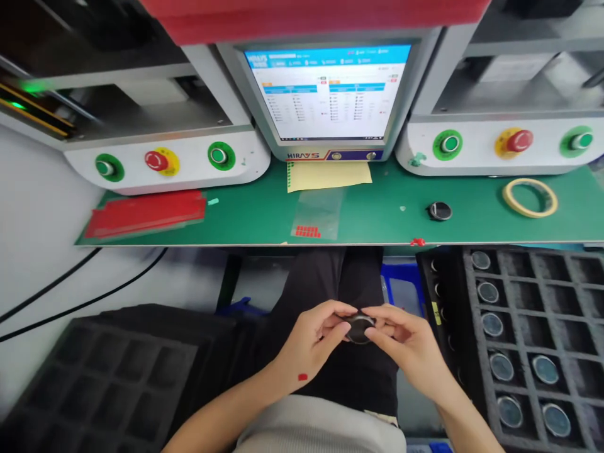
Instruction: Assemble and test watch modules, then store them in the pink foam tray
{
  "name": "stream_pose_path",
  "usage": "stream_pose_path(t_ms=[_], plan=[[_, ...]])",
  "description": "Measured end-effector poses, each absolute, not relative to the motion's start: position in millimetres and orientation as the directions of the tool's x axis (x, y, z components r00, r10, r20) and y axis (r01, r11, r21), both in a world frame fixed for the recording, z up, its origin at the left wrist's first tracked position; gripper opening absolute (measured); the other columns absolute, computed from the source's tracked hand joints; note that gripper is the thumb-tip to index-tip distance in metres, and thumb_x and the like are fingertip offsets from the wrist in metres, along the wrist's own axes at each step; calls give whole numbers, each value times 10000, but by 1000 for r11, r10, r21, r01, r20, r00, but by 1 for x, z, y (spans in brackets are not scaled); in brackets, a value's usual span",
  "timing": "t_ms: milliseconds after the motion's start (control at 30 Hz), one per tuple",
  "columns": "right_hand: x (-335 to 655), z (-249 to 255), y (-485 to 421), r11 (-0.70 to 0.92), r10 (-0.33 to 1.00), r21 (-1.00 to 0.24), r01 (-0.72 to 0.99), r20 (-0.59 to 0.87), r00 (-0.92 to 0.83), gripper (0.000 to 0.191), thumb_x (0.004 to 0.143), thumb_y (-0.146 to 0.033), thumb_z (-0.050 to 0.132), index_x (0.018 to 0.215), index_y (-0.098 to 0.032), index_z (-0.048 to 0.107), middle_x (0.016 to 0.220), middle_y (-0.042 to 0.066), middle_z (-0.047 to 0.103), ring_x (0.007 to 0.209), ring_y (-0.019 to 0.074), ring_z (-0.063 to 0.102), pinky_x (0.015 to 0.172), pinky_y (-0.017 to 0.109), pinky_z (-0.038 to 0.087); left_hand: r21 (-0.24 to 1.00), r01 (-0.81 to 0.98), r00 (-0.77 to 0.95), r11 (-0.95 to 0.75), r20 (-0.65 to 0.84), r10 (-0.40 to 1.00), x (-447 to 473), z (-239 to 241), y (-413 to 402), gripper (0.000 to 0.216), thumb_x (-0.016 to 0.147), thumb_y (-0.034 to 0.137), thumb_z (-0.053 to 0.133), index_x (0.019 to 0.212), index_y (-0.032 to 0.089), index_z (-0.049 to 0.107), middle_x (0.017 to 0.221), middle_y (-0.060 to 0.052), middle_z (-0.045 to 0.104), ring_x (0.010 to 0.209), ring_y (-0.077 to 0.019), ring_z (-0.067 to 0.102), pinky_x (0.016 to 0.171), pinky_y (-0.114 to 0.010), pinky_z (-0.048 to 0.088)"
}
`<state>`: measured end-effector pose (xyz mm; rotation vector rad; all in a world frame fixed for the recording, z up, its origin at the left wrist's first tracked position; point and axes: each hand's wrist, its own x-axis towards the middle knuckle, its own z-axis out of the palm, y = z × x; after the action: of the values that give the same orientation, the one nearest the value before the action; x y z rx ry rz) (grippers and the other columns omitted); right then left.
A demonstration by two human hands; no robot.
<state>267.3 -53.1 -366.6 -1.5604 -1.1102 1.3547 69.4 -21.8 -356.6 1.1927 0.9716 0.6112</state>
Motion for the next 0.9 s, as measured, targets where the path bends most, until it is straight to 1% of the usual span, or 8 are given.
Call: stream_pose_path(t_ms=[100, 200, 300, 400, 467, 600, 733, 900], plan=[[300, -381, -69, -445, 878, -891, 85, -416, 236, 333, 618, -367, 852, 909, -218, 790, 695, 42, 690, 598, 153, 626, 544, 249, 556, 972, 189, 546, 137, -220, 808, 64, -361, -16, 240, 930, 268, 511, 1086, 168, 664, 1016, -101, 709, 899, -192, 705, 815, -295, 576], [339, -388, -85, -494, 726, -866, -74, -458, 513, 405, 533, -363, 894, 891, -208, 785, 750, 58, 729, 617, 169, 661, 582, 278, 584, 920, 374, 544, -112, -120, 831, 55, -380, -1, 214, 901, 241, 540, 1043, 225, 699, 988, -63, 739, 853, -181, 718, 808, -270, 564], [376, -387, -97, -409, 544, -898, -161, -382, 747, 428, 482, -341, 907, 850, -175, 765, 721, 43, 718, 611, 161, 660, 590, 289, 587, 847, 485, 495, -219, -59, 867, 48, -412, 18, 200, 877, 254, 552, 992, 243, 715, 945, -49, 754, 741, -182, 712, 715, -258, 548], [419, -393, -102, -352, 374, -928, -126, -263, 889, 383, 554, -353, 879, 842, -154, 723, 773, 30, 709, 650, 154, 666, 625, 302, 592, 825, 498, 473, -267, -1, 881, 50, -446, 34, 185, 860, 288, 551, 911, 212, 711, 799, -52, 737, 612, -184, 658, 633, -267, 503], [451, -403, -103, -337, 274, -935, -107, -206, 939, 300, 700, -333, 815, 883, -133, 688, 767, 8, 683, 639, 120, 646, 631, 282, 583, 788, 516, 496, -336, 46, 867, 52, -463, 38, 164, 854, 296, 576, 895, 210, 709, 772, -37, 734, 615, -181, 658, 652, -260, 482], [498, -421, -93, -323, 175, -939, -115, -179, 968, 195, 929, -295, 611, 1024, -124, 622, 903, 19, 655, 730, 113, 640, 653, 274, 568, 536, 599, 594, -595, 200, 779, 54, -474, 34, 148, 889, 270, 564, 889, 216, 702, 787, 13, 755, 649, -152, 691, 643, -226, 443], [520, -432, -61, -312, 212, -940, -139, -211, 954, 223, 934, -292, 604, 1090, -134, 607, 1021, 45, 646, 832, 143, 647, 714, 310, 573, 360, 618, 637, -698, 290, 714, 56, -472, 31, 112, 894, 230, 586, 910, 182, 687, 771, 21, 748, 625, -131, 685, 614, -218, 416], [539, -440, -29, -317, 254, -937, -146, -232, 939, 219, 935, -296, 602, 1080, -132, 610, 1009, 44, 649, 820, 140, 648, 704, 304, 574, 245, 635, 631, -732, 382, 675, 58, -476, 34, 83, 908, 213, 593, 905, 191, 673, 733, 52, 735, 579, -102, 656, 561, -213, 381]])
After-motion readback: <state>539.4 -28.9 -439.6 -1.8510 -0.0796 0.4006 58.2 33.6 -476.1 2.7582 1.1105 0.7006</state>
